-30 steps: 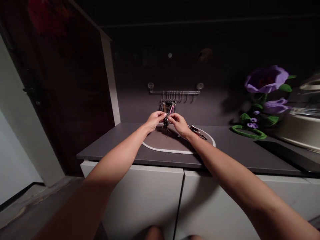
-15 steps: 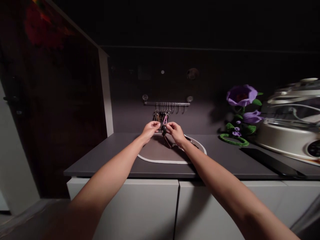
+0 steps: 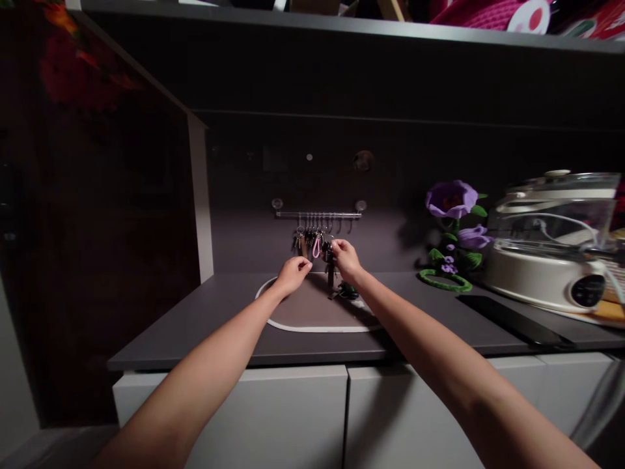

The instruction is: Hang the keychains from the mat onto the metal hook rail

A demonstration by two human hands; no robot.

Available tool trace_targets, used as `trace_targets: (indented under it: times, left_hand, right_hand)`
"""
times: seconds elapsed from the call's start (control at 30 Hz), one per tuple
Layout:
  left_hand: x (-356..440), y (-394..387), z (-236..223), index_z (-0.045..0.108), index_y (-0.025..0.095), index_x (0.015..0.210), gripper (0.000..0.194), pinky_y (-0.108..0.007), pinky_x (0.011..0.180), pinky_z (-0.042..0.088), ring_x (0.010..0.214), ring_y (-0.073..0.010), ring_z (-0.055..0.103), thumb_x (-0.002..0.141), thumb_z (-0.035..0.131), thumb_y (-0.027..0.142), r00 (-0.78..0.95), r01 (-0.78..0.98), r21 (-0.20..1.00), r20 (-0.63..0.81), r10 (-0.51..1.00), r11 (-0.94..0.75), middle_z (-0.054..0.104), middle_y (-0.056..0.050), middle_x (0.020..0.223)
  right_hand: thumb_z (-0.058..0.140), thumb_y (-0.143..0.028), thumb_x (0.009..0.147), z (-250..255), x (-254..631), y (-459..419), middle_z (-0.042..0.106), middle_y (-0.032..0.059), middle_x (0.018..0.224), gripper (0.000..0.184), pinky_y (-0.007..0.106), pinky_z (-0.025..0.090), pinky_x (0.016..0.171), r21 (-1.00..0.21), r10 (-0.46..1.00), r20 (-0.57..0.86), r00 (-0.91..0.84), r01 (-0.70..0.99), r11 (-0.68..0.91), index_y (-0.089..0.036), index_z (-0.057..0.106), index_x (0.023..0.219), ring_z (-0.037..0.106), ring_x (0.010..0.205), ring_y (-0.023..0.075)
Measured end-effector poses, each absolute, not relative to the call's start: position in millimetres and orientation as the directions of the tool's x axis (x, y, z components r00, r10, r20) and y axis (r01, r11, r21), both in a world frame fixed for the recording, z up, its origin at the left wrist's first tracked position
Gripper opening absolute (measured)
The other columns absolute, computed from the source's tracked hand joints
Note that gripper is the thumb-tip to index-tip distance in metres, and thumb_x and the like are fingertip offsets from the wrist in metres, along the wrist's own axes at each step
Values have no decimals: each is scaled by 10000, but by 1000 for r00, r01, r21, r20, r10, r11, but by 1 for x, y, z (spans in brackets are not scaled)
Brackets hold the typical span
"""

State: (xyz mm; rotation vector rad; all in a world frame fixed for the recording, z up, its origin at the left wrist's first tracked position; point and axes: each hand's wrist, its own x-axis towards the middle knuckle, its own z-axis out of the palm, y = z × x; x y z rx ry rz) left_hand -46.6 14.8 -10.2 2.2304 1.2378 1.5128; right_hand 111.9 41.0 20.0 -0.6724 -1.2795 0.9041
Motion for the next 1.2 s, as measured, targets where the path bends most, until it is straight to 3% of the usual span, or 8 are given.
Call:
trace_targets:
  times: [0.3, 0.8, 1.2]
  left_hand:
    - [-46, 14, -15, 623, 163, 742, 176, -284, 709, 407, 730, -155, 529, 790, 470, 235, 277, 659, 362, 698, 661, -659, 610, -46, 764]
    - [-48, 16, -15, 632, 166, 769, 191, -289, 721, 410, 757, -168, 540, 795, 458, 238, 326, 691, 300, 682, 654, -657, 617, -58, 797]
    - [-49, 16, -15, 634, 171, 760, 188, -286, 733, 414, 767, -168, 550, 795, 460, 233, 317, 701, 298, 684, 657, -648, 621, -56, 800]
  right_hand:
    - [466, -189, 784, 66, 117, 61, 469, -40, 471, 161, 209, 416, 460, -866, 882, 463, 85, -169, 471, -171, 454, 625, 451, 404, 73]
    - [421, -51, 750, 76, 111, 87, 437, -36, 406, 245, 217, 414, 438, -912, 919, 361, 161, -144, 383, -173, 433, 538, 411, 374, 79]
    - [468, -128, 764, 69, 109, 104, 467, -20, 426, 204, 229, 414, 424, -913, 918, 346, 191, -154, 377, -168, 456, 564, 431, 378, 88]
